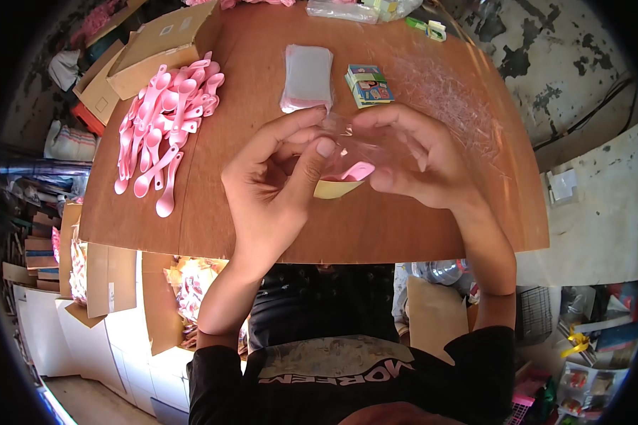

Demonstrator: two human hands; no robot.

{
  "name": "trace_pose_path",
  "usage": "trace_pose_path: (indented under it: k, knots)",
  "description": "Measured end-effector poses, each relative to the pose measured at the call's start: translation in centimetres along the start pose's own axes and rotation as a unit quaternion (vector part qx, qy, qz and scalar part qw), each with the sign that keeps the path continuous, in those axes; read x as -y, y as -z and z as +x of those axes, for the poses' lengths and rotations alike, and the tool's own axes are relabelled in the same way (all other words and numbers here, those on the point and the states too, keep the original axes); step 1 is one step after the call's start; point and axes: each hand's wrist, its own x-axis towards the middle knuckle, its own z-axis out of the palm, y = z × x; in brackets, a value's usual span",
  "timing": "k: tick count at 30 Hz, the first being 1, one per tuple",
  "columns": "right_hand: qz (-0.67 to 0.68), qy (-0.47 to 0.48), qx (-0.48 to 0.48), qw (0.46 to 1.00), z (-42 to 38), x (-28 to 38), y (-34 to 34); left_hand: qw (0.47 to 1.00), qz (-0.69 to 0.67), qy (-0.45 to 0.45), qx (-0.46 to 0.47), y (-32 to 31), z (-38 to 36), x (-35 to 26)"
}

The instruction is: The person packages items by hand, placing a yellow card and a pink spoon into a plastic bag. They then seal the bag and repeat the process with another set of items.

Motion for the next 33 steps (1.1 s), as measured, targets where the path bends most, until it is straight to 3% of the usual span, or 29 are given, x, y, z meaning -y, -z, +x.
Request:
trace_pose_path:
  k: [3, 4, 6, 7, 9, 11, 13, 15, 17, 19, 23, 30, 31, 33]
  knots:
    - [0.075, -0.074, -0.013, 0.994, 0.3, 0.5, -0.9, 0.998, -0.017, -0.026, 0.056, 0.6, -0.1, 0.9]
    - [-0.037, 0.017, -0.074, 0.996, 0.4, 1.4, -0.7, 0.996, -0.045, -0.064, 0.04, 0.6, -0.2, 1.0]
    - [-0.196, 0.18, -0.246, 0.932, 1.3, 2.8, -0.5, 0.992, -0.071, -0.101, 0.024, 1.1, -0.1, 1.3]
    - [-0.196, 0.179, -0.244, 0.933, 1.3, 2.8, -0.6, 0.995, -0.02, -0.089, 0.04, 1.5, -0.2, 1.5]
    - [-0.177, 0.08, -0.131, 0.972, 1.3, 2.6, -0.6, 0.995, 0.029, -0.079, 0.053, 1.7, -0.4, 1.9]
    - [-0.172, 0.088, -0.138, 0.971, 1.2, 2.0, -0.9, 0.967, 0.21, -0.09, 0.117, 1.4, -0.3, 1.9]
    - [-0.149, 0.066, -0.117, 0.98, 0.7, 2.0, -0.9, 0.961, 0.239, -0.081, 0.115, 0.8, -0.5, 1.8]
    - [-0.122, 0.052, -0.101, 0.986, 0.6, 1.8, -1.1, 0.978, 0.138, 0.021, 0.152, 0.5, -0.8, 2.2]
    - [-0.095, 0.034, -0.089, 0.991, 0.2, 1.8, -1.4, 0.979, 0.129, 0.039, 0.151, 0.3, -1.1, 1.7]
    - [0.131, -0.117, -0.135, 0.975, -0.5, 1.9, -2.3, 0.981, 0.087, 0.071, 0.16, 0.6, -1.3, 2.5]
    - [0.183, -0.175, -0.127, 0.959, -2.3, 1.1, -3.2, 0.986, 0.015, 0.123, 0.11, 0.9, -2.2, 3.4]
    - [0.208, -0.218, -0.162, 0.94, -4.0, -0.8, -4.4, 0.98, -0.035, 0.156, 0.119, 1.9, -2.7, 3.5]
    - [0.209, -0.229, -0.163, 0.937, -4.0, -0.8, -4.5, 0.99, -0.005, 0.109, 0.093, 2.1, -2.5, 3.8]
    - [0.212, -0.24, -0.161, 0.933, -4.1, -0.9, -4.6, 0.99, -0.055, 0.126, 0.027, 2.0, -2.5, 4.0]
